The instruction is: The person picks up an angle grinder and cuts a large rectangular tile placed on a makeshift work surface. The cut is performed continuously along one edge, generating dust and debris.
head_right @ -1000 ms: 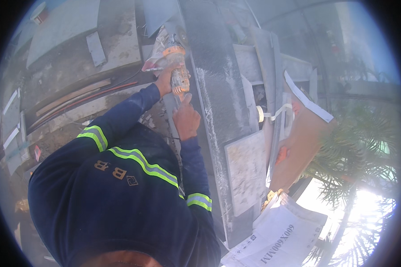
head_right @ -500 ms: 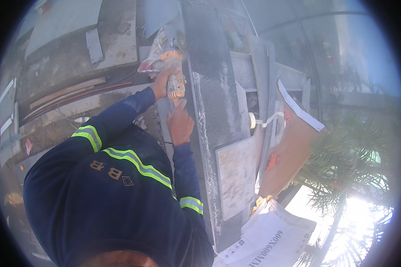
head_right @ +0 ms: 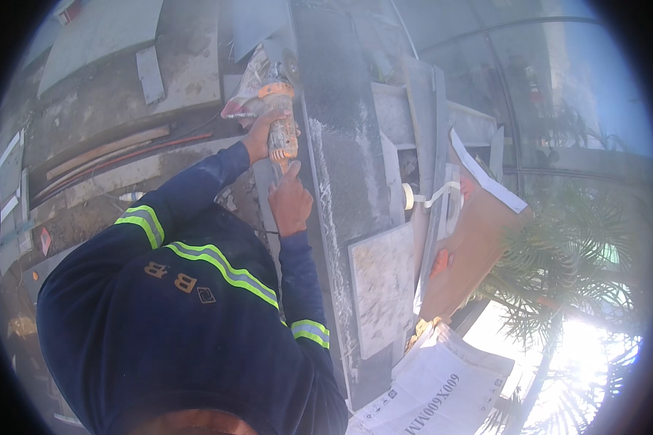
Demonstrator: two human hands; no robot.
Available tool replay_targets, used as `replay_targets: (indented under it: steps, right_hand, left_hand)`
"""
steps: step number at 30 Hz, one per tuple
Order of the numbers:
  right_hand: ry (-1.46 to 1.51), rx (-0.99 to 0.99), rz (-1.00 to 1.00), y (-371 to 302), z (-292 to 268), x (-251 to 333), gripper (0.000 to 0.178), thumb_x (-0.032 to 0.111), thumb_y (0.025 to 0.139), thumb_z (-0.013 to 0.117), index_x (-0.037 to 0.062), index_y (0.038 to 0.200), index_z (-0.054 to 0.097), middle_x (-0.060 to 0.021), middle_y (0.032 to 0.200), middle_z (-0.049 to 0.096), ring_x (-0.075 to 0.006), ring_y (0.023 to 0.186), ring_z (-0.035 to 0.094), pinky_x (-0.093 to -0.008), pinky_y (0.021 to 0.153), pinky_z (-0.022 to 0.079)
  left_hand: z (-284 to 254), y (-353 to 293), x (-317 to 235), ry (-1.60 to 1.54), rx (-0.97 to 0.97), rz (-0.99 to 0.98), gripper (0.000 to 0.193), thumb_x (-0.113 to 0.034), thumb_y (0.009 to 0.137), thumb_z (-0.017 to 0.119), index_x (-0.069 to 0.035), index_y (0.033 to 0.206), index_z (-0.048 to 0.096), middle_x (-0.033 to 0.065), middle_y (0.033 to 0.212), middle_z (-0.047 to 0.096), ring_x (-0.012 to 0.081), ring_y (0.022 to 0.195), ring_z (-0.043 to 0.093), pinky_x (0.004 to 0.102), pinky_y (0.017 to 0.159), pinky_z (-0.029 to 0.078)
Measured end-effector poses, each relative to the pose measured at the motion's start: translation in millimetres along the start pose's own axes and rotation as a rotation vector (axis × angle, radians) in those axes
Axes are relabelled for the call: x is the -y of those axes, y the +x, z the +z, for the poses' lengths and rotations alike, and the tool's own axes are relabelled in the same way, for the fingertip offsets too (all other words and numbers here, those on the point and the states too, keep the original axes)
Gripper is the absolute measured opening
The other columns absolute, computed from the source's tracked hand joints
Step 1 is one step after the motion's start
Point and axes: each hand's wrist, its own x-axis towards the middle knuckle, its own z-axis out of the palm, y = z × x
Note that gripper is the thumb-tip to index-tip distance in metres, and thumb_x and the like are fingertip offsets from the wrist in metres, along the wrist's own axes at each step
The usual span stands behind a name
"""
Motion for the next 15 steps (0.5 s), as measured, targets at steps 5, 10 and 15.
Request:
replay_targets:
  steps: [5,10,15]
  right_hand:
    - [0.037,0.016,0.001,10.3,-0.2,1.7,0.067,0.025,0.082,0.077,-0.0038,0.13,0.04,-0.0214,0.081,0.07,-0.0398,0.073,0.071,-0.0473,0.062,0.056]
    - [0.036,-0.018,-0.017,11.2,-0.5,1.6,0.064,0.025,0.083,0.077,-0.0033,0.127,0.04,-0.0213,0.082,0.07,-0.0397,0.073,0.07,-0.0474,0.061,0.056]
    - [0.034,0.013,-0.004,-0.7,-5.9,1.6,0.066,0.026,0.084,0.076,-0.0041,0.13,0.039,-0.0206,0.085,0.07,-0.039,0.074,0.071,-0.0473,0.063,0.056]
  left_hand:
    - [-3.0,10.5,-2.9,0.017,0.01,0.005,0.035,-0.026,0.082,0.074,-0.006,0.106,0.058,0.0135,0.087,0.065,0.0292,0.079,0.071,0.0458,0.067,0.061]
    - [-3.8,16.1,-4.3,0.01,0.016,-0.019,0.033,-0.025,0.084,0.071,-0.006,0.107,0.057,0.0141,0.088,0.065,0.0296,0.082,0.07,0.0468,0.069,0.06]
    - [0.5,1.0,0.4,-0.002,-0.006,-0.007,0.033,-0.025,0.084,0.073,-0.005,0.107,0.057,0.0145,0.09,0.066,0.03,0.082,0.071,0.0466,0.071,0.061]
